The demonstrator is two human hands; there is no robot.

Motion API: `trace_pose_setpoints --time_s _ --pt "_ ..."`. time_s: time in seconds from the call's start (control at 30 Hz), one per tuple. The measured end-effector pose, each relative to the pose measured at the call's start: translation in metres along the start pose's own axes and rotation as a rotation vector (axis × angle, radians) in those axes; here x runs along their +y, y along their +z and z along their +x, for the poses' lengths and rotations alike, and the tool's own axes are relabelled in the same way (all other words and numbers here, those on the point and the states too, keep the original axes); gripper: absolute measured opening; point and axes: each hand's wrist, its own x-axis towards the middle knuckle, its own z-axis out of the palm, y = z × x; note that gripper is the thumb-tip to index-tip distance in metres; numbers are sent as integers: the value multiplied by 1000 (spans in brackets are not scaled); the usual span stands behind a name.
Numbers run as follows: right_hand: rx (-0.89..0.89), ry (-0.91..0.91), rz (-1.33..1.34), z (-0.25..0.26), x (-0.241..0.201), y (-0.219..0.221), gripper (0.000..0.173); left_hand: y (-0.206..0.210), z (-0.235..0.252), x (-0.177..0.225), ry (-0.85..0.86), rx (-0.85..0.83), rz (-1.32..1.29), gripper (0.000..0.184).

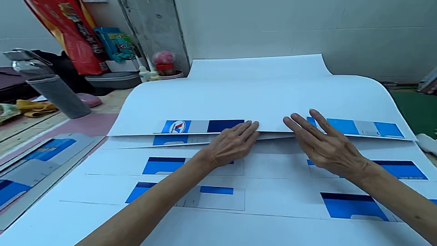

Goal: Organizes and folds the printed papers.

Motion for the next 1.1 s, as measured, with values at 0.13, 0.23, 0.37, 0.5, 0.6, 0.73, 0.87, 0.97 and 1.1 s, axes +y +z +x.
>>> trace_pose_setpoints --time_s 0.13,0.23,0.37,0.5,0.6,0.73,0.87,0.97,1.1 --pt "74 -20 115 5 -14 -14 25 -2 3 -7 125 98 33 24" --pt "47 -8 206 4 -48 -24 25 -8 8 -11 183 121 42 16" --pt "2 11 192 3 -72 -19 25 -5 10 -14 94 20 -11 21" --pt "-1 -25 151 8 -75 -19 25 -5 4 -3 10 -141 -48 26" --pt "3 -57 146 11 -79 -23 24 -15 1 6 -12 -152 -76 26" --pt "39 -51 149 13 -78 -26 24 -29 -10 24 -45 -120 -139 28" --pt "66 -48 130 16 -76 -30 25 -31 -21 44 -62 -113 -129 43" --pt "74 -49 118 16 -75 -31 25 -32 -23 49 9 -97 -56 28" --pt "114 -41 146 14 -78 -46 23 -31 -27 46 128 -53 -41 29"
